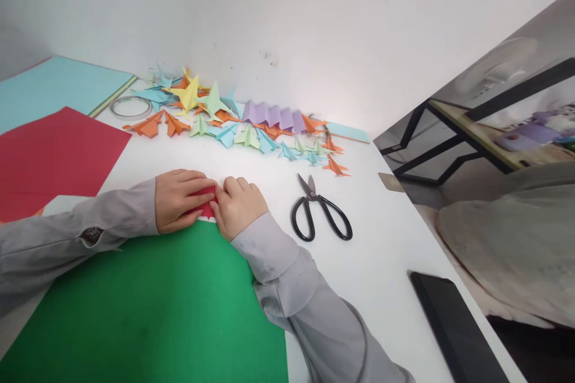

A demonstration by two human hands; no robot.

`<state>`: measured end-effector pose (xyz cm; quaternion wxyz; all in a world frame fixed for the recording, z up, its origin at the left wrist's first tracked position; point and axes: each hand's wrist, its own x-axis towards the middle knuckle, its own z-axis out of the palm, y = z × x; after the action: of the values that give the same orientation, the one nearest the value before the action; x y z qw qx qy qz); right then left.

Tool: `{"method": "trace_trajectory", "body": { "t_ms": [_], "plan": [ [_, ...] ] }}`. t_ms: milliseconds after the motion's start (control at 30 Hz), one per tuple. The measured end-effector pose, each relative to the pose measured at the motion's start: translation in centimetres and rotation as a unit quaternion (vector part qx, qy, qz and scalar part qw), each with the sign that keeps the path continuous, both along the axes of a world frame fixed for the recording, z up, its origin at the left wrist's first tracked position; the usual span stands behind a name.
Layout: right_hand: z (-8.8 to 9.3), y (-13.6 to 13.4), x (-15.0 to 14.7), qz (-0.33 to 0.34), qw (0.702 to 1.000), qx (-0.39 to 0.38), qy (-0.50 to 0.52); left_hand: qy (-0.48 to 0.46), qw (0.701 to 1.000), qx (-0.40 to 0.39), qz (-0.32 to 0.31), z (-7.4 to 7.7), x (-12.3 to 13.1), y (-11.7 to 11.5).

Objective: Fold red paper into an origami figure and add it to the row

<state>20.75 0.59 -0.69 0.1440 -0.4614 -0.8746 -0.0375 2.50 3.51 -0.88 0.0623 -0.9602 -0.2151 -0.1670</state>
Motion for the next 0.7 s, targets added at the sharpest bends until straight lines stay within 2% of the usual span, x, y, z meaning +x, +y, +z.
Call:
{"method": "trace_trajectory", "body": {
  "t_ms": [133,300,433,700],
  "plan": [
    [0.0,-0.3,0.1,-0.011,1.0,0.015,-0.008,0.0,1.0,0.027,0.014,0.0,0.2,-0.3],
    [-0.2,-1.4,0.9,-0.016,0.995,0.081,-0.049,0.013,0.999,0.034,0.018,0.0,0.0,-0.2],
    [0.0,-2.4,1.9,-0.012,0.992,0.108,-0.063,0.03,0.999,0.029,0.001,0.0,-0.3,0.1],
    [-0.3,-3.5,3.0,-0.011,0.992,0.114,-0.052,0.022,0.999,0.024,-0.006,-0.1,-0.4,0.3]
  ]
}}
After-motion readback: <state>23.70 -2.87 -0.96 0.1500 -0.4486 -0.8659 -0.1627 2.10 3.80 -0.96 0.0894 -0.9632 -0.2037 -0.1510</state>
